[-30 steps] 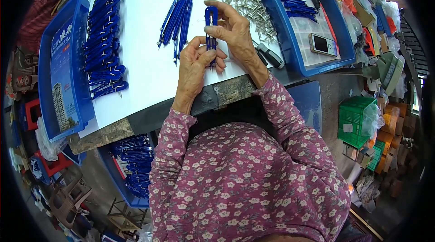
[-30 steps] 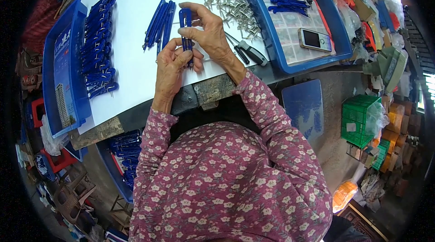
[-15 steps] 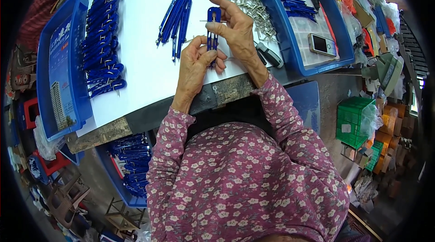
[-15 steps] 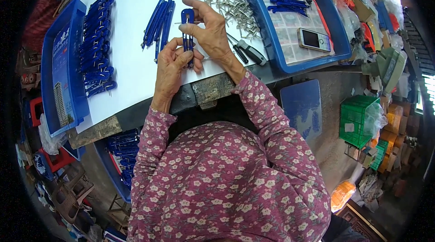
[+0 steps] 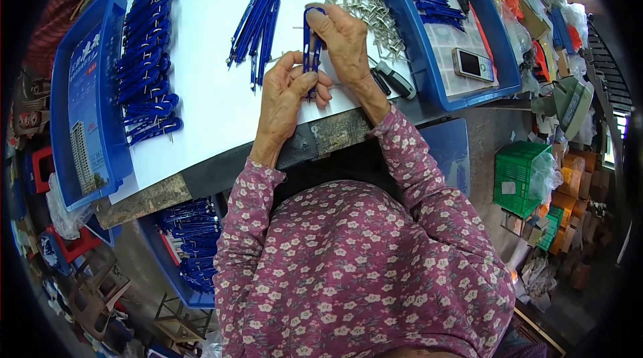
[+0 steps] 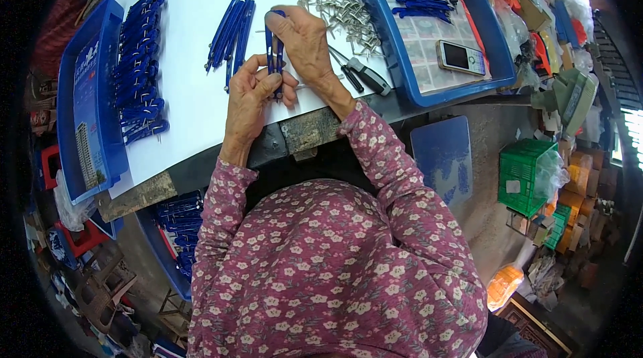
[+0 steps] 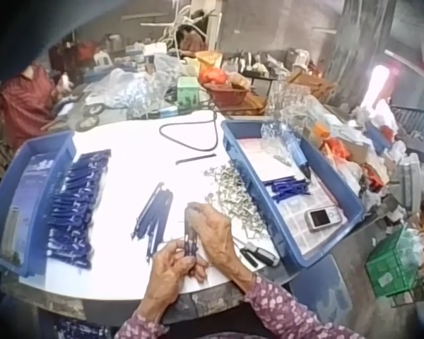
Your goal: Assembling small metal pins into blue plastic housings at a manual workstation.
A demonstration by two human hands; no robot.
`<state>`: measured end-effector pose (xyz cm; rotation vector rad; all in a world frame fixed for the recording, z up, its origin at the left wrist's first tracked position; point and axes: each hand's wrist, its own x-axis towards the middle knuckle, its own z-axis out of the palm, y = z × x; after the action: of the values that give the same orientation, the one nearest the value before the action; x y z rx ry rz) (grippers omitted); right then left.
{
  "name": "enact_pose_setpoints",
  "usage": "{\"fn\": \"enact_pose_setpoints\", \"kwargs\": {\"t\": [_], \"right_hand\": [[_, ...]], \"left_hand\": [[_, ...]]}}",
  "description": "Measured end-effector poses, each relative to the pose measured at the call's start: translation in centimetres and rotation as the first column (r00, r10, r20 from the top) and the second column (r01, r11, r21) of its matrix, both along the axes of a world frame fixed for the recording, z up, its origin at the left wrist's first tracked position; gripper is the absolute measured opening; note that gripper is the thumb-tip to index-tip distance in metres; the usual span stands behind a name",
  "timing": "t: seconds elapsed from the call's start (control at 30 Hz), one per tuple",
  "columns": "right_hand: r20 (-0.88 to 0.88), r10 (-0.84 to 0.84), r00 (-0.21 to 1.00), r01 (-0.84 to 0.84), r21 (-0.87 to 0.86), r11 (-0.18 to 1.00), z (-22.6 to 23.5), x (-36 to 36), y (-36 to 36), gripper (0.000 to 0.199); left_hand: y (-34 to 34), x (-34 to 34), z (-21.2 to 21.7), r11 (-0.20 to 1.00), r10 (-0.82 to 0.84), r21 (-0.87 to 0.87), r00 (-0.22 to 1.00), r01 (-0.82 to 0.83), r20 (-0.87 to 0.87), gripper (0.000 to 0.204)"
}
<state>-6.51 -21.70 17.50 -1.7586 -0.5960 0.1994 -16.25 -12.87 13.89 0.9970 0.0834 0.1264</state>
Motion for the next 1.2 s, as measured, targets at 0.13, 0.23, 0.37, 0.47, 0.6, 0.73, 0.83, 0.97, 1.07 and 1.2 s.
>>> {"fn": "enact_pose_setpoints", "kwargs": {"t": [0.13, 0.23, 0.37, 0.47, 0.6, 0.73, 0.83, 0.97, 1.07, 1.2], "right_hand": [[-0.01, 0.009, 1.0, -0.007, 0.226, 0.974, -0.9, 0.1, 0.0, 0.047], [0.164, 0.047, 0.985, -0.084, 0.226, 0.97, -1.6, 0.3, 0.3, 0.049], [-0.005, 0.106, 0.994, -0.104, 0.138, 0.985, -1.2, 0.6, 0.0, 0.048], [-0.158, 0.18, 0.971, -0.179, 0.02, 0.984, -1.4, 1.1, -0.6, 0.048], [0.323, 0.055, 0.945, -0.106, 0.145, 0.984, -1.5, 0.5, 0.1, 0.051], [0.023, 0.033, 0.999, -0.037, 0.193, 0.98, -1.6, 0.6, 0.1, 0.05], [-0.119, 0.104, 0.987, -0.082, 0.183, 0.98, -1.9, 0.8, -0.2, 0.048], [0.237, -0.006, 0.972, -0.054, 0.247, 0.968, -1.6, 0.0, 0.6, 0.042], [-0.016, -0.006, 1.0, 0.009, 0.193, 0.981, -1.7, 0.3, 0.7, 0.041], [-0.159, 0.118, 0.98, -0.103, 0.1, 0.99, -1.2, 0.8, 0.0, 0.037]], "left_hand": [[0.0, 0.1, 0.0, 0.999, 0.047, 0.004, 0.999, -0.047, -0.008, 0.011], [0.0, 0.0, -0.2, 0.999, 0.051, -0.003, 0.999, -0.051, -0.004, 0.011], [0.0, -0.1, 0.0, 0.999, 0.048, 0.01, 0.999, -0.048, 0.006, 0.011], [0.0, 0.0, -0.2, 0.999, 0.049, 0.002, 0.999, -0.049, 0.0, 0.011], [0.0, -0.1, 0.0, 0.997, 0.08, 0.022, 0.997, -0.08, -0.012, 0.012], [0.1, -0.1, -0.2, 0.999, 0.052, 0.011, 0.999, -0.051, -0.009, 0.012], [0.0, 0.0, 0.0, 0.999, 0.05, 0.016, 0.999, -0.05, -0.01, 0.013], [0.0, 0.0, -0.2, 0.999, 0.048, 0.024, 0.999, -0.048, -0.007, 0.013], [0.0, 0.0, -0.2, 0.998, 0.058, -0.006, 0.998, -0.058, -0.01, 0.012], [0.1, 0.0, -0.3, 0.998, 0.05, 0.023, 0.999, -0.05, -0.018, 0.012]]}}
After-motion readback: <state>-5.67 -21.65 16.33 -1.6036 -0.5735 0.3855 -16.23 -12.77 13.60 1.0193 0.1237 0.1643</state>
